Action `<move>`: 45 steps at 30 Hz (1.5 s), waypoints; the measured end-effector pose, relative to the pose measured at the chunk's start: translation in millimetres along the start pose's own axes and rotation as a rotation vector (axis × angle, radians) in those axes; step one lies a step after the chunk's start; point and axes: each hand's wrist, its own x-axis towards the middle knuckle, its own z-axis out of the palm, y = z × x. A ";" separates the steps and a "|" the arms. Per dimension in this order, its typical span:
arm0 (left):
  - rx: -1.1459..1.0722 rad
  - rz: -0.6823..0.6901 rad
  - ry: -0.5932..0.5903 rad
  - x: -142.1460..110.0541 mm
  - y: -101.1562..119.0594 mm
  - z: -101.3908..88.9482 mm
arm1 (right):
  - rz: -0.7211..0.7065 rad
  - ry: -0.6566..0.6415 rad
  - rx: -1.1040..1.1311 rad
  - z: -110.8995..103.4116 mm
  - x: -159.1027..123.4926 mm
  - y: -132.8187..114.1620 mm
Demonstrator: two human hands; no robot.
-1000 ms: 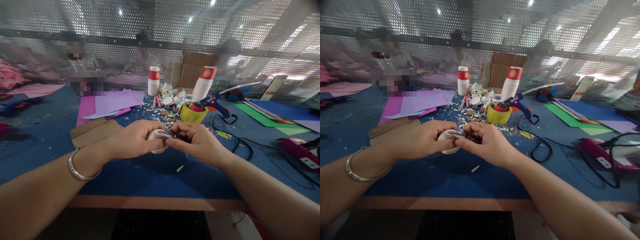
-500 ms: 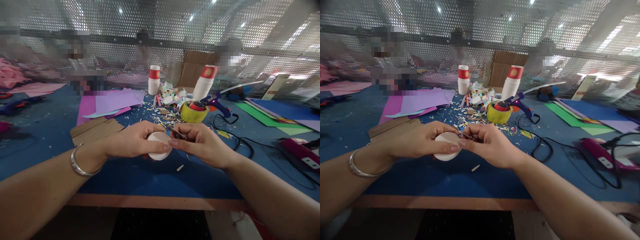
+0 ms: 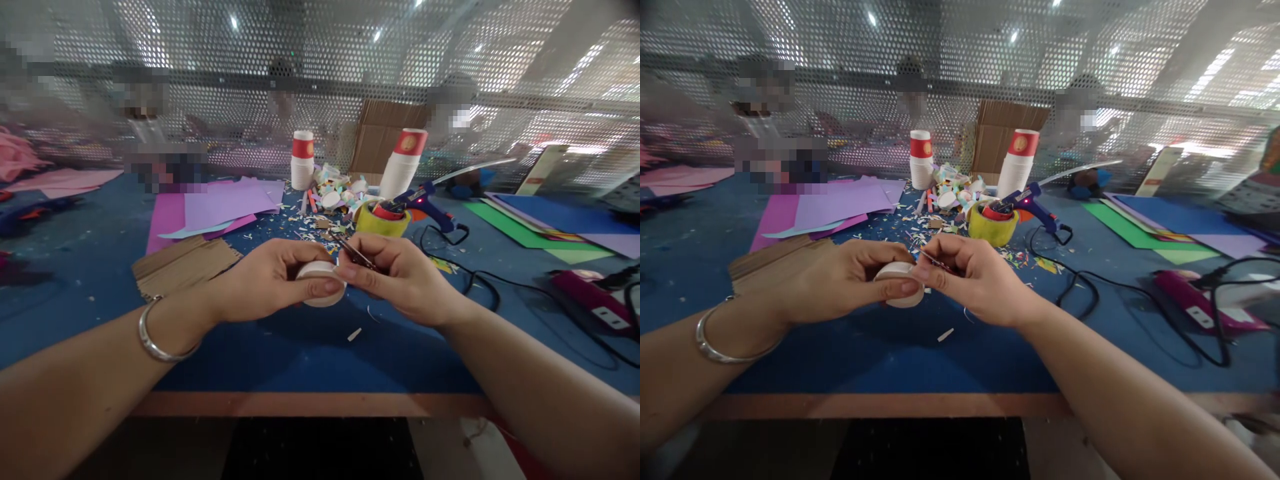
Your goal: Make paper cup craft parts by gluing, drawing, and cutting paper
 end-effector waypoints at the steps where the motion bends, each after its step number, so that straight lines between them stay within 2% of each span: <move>1: 0.002 0.001 0.026 0.7 -1.0 0.0 | 0.003 0.032 -0.025 0.4 0.6 2.1; 6: -0.003 0.044 0.164 4.2 -0.1 -2.3 | -0.022 0.147 -0.210 0.0 -0.3 11.4; 11: -0.029 0.079 0.232 4.6 1.2 -3.4 | -0.030 0.166 -0.421 -1.0 -5.4 9.9; 18: -0.040 0.111 0.224 2.1 -2.0 -1.3 | -0.072 0.171 -0.524 -1.0 -7.0 10.6; 24: 0.098 0.131 0.249 -0.1 -0.7 -0.2 | -0.104 0.154 -0.543 1.5 -7.6 5.9; 29: 0.130 0.168 0.257 -1.8 0.3 2.7 | -0.150 0.149 -0.611 4.0 -9.5 2.1; 35: 0.119 0.121 0.222 -5.0 3.6 4.8 | -0.207 0.138 -0.621 5.2 -12.8 0.3; 45: 0.028 0.049 0.142 -7.0 8.9 0.2 | -0.167 0.156 -0.621 9.3 -11.9 -3.6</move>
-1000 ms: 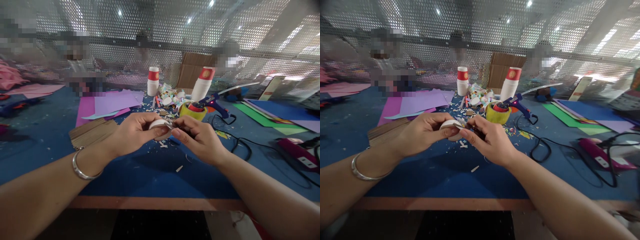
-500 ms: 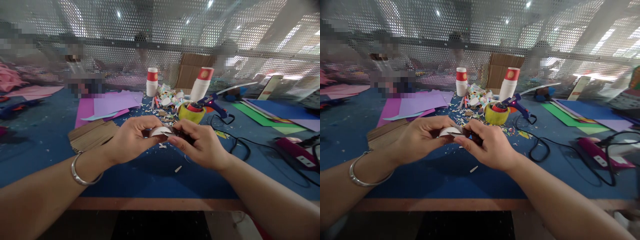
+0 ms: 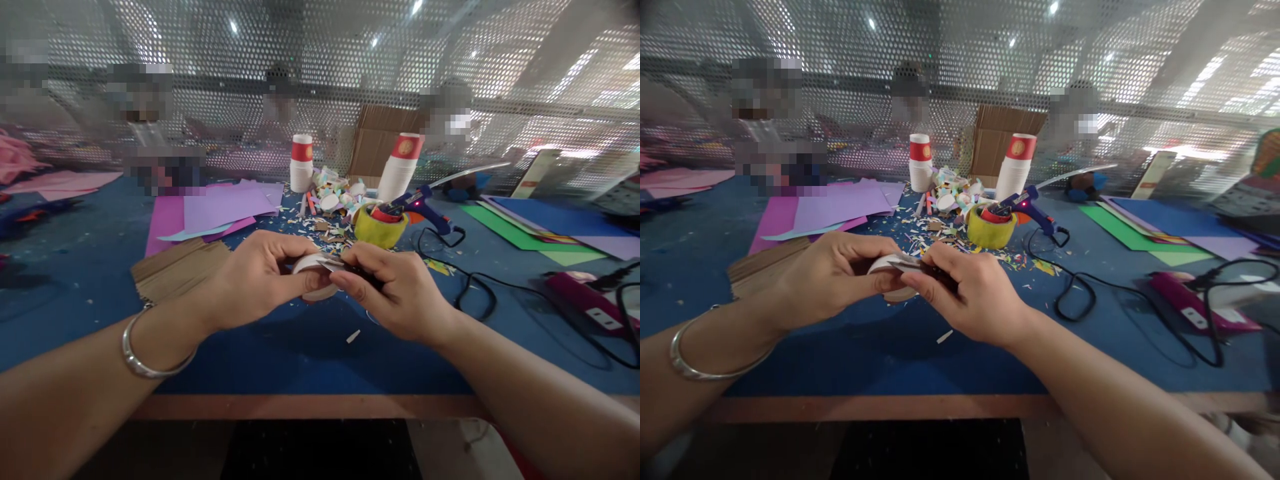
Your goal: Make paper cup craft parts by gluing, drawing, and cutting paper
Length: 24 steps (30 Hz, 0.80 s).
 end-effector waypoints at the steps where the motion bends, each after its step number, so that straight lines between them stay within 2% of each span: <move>1: 0.004 -0.006 -0.001 0.0 -0.1 -0.5 | 0.000 0.001 -0.004 0.3 -0.1 0.5; 7: -0.050 -0.045 -0.018 1.1 -0.9 -1.0 | -0.033 0.014 0.009 1.4 -0.9 3.3; 16: -0.114 -0.111 -0.089 3.0 2.5 -4.3 | 0.023 -0.005 0.011 2.1 0.7 1.7; 24: -0.101 -0.123 -0.101 3.7 1.0 -6.8 | 0.028 -0.011 0.057 3.3 1.0 4.4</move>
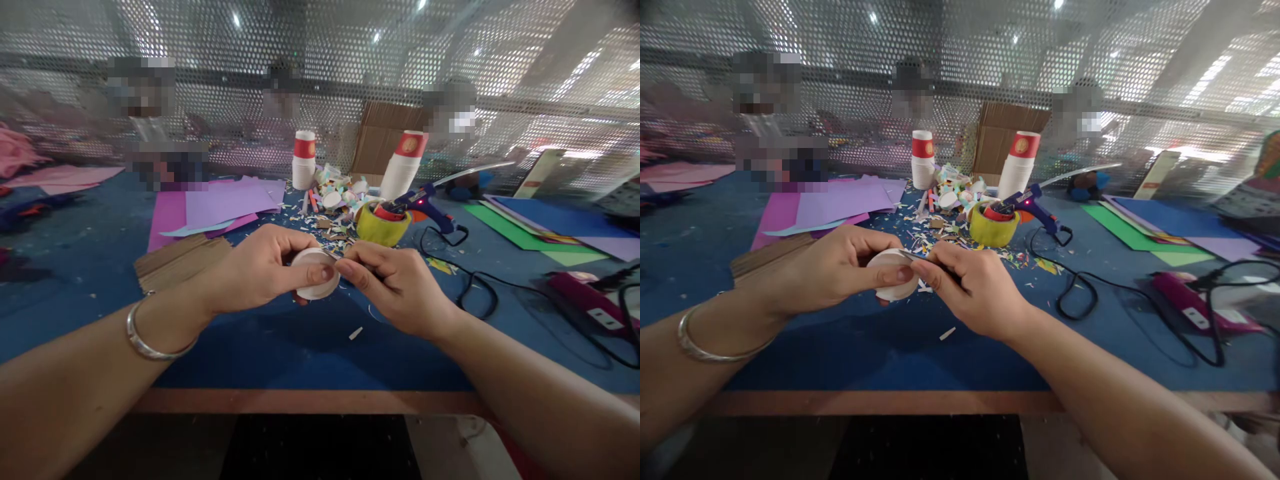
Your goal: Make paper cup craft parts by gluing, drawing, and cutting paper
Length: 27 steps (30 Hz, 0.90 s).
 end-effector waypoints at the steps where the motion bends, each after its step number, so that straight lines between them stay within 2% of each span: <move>1: 0.002 0.000 0.007 -0.2 0.4 -0.3 | 0.003 0.005 0.004 -0.3 -0.2 0.0; 5: -0.026 0.003 0.040 0.3 1.9 0.2 | 0.064 0.065 0.070 -2.4 1.5 0.4; 10: -0.176 -0.014 0.077 4.1 -0.2 2.1 | 0.180 0.135 0.208 -3.9 7.1 5.3; 16: -0.233 -0.027 0.134 5.5 -5.0 2.3 | 0.252 0.081 0.347 -2.9 8.9 9.0; 20: -0.090 0.020 0.217 4.6 -5.7 2.4 | 0.227 0.023 0.294 -3.1 9.6 6.5; 27: 0.393 0.127 0.461 0.1 -3.9 0.5 | 0.179 0.009 0.068 -2.3 6.1 6.9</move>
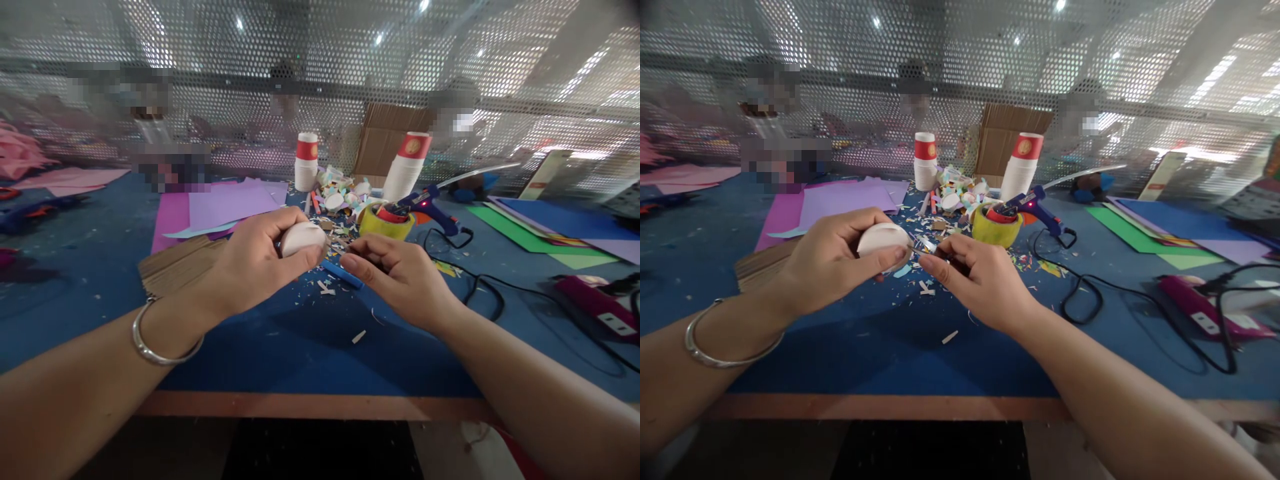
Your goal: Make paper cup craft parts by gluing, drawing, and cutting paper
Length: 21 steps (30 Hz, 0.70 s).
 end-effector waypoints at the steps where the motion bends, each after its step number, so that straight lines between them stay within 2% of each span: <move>1: 0.025 0.005 0.013 -0.7 0.7 -0.5 | -0.001 -0.001 -0.017 0.2 -0.4 0.3; 13: -0.005 0.027 -0.024 -3.1 7.5 -0.1 | -0.039 -0.054 -0.052 0.0 -0.3 -1.4; 21: 0.096 0.049 -0.014 -6.3 10.6 0.0 | -0.023 -0.088 -0.042 0.6 -1.4 -3.8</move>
